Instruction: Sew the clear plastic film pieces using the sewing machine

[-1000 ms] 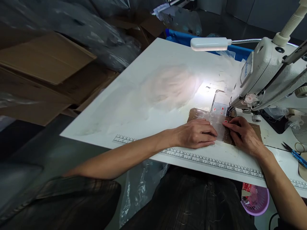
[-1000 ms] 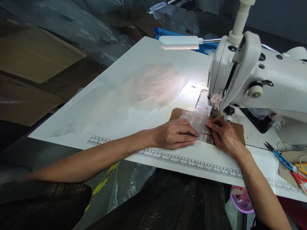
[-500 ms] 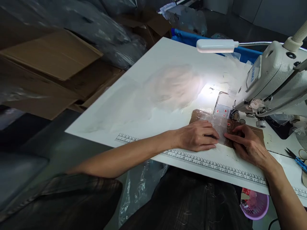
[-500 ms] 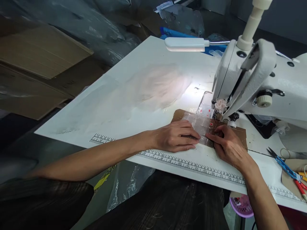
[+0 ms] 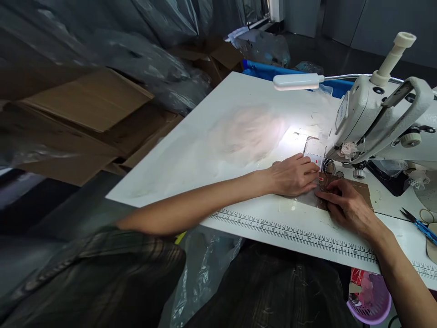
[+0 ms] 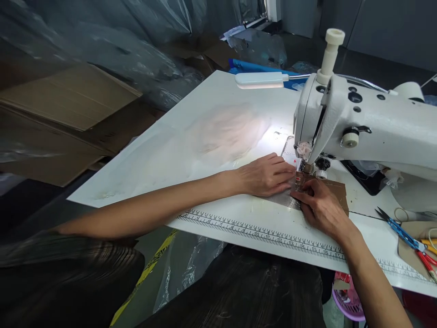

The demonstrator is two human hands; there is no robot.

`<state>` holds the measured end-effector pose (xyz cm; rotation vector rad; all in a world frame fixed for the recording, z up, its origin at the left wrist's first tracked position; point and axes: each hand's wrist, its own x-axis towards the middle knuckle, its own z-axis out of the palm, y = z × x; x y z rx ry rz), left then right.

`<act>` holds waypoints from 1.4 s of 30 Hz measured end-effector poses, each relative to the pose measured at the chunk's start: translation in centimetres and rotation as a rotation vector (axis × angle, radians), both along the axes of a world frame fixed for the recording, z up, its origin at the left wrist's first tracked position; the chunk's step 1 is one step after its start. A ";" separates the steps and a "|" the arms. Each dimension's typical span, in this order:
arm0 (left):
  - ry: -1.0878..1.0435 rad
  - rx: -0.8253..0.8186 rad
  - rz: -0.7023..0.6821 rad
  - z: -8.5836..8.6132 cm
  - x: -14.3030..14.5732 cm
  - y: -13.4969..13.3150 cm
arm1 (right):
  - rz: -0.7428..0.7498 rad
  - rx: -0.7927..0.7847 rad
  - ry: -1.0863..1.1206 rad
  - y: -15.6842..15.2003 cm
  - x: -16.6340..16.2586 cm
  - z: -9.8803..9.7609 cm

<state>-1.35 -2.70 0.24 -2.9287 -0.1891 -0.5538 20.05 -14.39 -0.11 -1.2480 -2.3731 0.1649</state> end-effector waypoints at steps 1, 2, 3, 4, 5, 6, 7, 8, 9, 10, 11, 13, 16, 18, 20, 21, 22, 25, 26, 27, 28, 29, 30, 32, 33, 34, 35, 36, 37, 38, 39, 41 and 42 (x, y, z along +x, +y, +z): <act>0.054 0.022 0.015 -0.1 0.2 0.0 | -0.002 0.007 -0.001 0.0 0.0 0.0; 0.097 0.040 0.030 -0.2 0.3 0.0 | -0.003 0.014 -0.004 0.0 -0.1 -0.1; 0.131 0.054 0.045 -0.3 0.5 0.0 | -0.008 0.019 -0.009 0.0 -0.1 -0.1; 0.155 0.064 0.062 -0.3 0.6 0.1 | -0.016 0.025 -0.016 0.1 -0.1 -0.2; 0.171 0.070 0.081 -0.3 0.8 0.2 | -0.029 0.033 -0.022 0.1 -0.2 -0.3; 0.185 0.070 0.100 -0.3 1.0 0.3 | -0.048 0.041 -0.029 0.2 -0.2 -0.3; 0.195 0.064 0.118 -0.3 1.3 0.5 | -0.068 0.051 -0.037 0.2 -0.3 -0.4; 0.204 0.053 0.134 -0.3 1.5 0.8 | -0.090 0.058 -0.044 0.2 -0.3 -0.5; 0.209 0.037 0.144 -0.2 1.6 1.0 | -0.112 0.063 -0.051 0.3 -0.4 -0.6; 0.211 0.019 0.147 -0.1 1.7 1.2 | -0.131 0.067 -0.057 0.2 -0.5 -0.7; 0.209 0.000 0.144 -0.1 1.7 1.4 | -0.148 0.071 -0.061 0.2 -0.6 -0.7; 0.187 -0.035 0.131 -0.1 1.5 1.6 | -0.167 0.075 -0.068 0.0 -0.7 -0.8; 0.138 -0.072 0.115 -0.3 0.9 1.6 | -0.176 0.068 -0.084 -0.2 -0.9 -0.9; 0.114 -0.081 0.110 -0.4 0.7 1.5 | -0.185 0.054 -0.093 -0.3 -1.0 -0.9; 0.103 -0.086 0.105 -0.5 0.5 1.5 | -0.189 0.054 -0.107 -0.3 -1.2 -0.9; 0.103 -0.088 0.102 -0.5 0.5 1.5 | -0.190 0.061 -0.119 -0.3 -1.3 -0.9; 0.106 -0.091 0.100 -0.5 0.5 1.5 | -0.190 0.073 -0.136 -0.3 -1.3 -1.0; 0.126 -0.111 0.101 -0.4 0.6 1.6 | -0.191 0.104 -0.196 -0.3 -1.5 -1.1; 0.132 -0.122 0.103 -0.3 0.6 1.7 | -0.192 0.104 -0.212 -0.3 -1.6 -1.1; 0.136 -0.136 0.102 -0.3 0.6 1.7 | -0.192 0.098 -0.222 -0.3 -1.6 -1.1; 0.139 -0.149 0.101 -0.2 0.6 1.8 | -0.196 0.088 -0.227 -0.4 -1.6 -1.1; 0.139 -0.161 0.100 -0.2 0.5 1.8 | -0.200 0.074 -0.227 -0.4 -1.7 -1.0; 0.136 -0.172 0.098 -0.2 0.5 1.9 | -0.203 0.058 -0.225 -0.5 -1.7 -1.0; 0.125 -0.189 0.092 -0.3 0.5 2.0 | -0.206 0.034 -0.214 -0.5 -1.8 -0.9; 0.116 -0.195 0.089 -0.3 0.4 2.0 | -0.211 0.029 -0.205 -0.5 -1.8 -1.0; 0.106 -0.198 0.084 -0.4 0.4 2.1 | -0.216 0.029 -0.198 -0.6 -1.9 -1.0; 0.098 -0.201 0.079 -0.4 0.4 2.1 | -0.223 0.032 -0.192 -0.6 -1.9 -1.1; 0.093 -0.203 0.075 -0.4 0.4 2.1 | -0.231 0.038 -0.186 -0.6 -2.0 -1.1; 0.091 -0.206 0.071 -0.4 0.3 2.1 | -0.238 0.043 -0.180 -0.6 -2.0 -1.2; 0.095 -0.212 0.070 -0.4 0.3 2.0 | -0.244 0.045 -0.177 -0.6 -2.0 -1.2; 0.101 -0.219 0.071 -0.4 0.3 2.0 | -0.249 0.043 -0.175 -0.6 -2.1 -1.1; 0.114 -0.234 0.076 -0.4 0.3 2.0 | -0.256 0.038 -0.172 -0.7 -2.1 -1.1; 0.115 -0.239 0.079 -0.4 0.3 2.0 | -0.257 0.035 -0.172 -0.7 -2.1 -1.0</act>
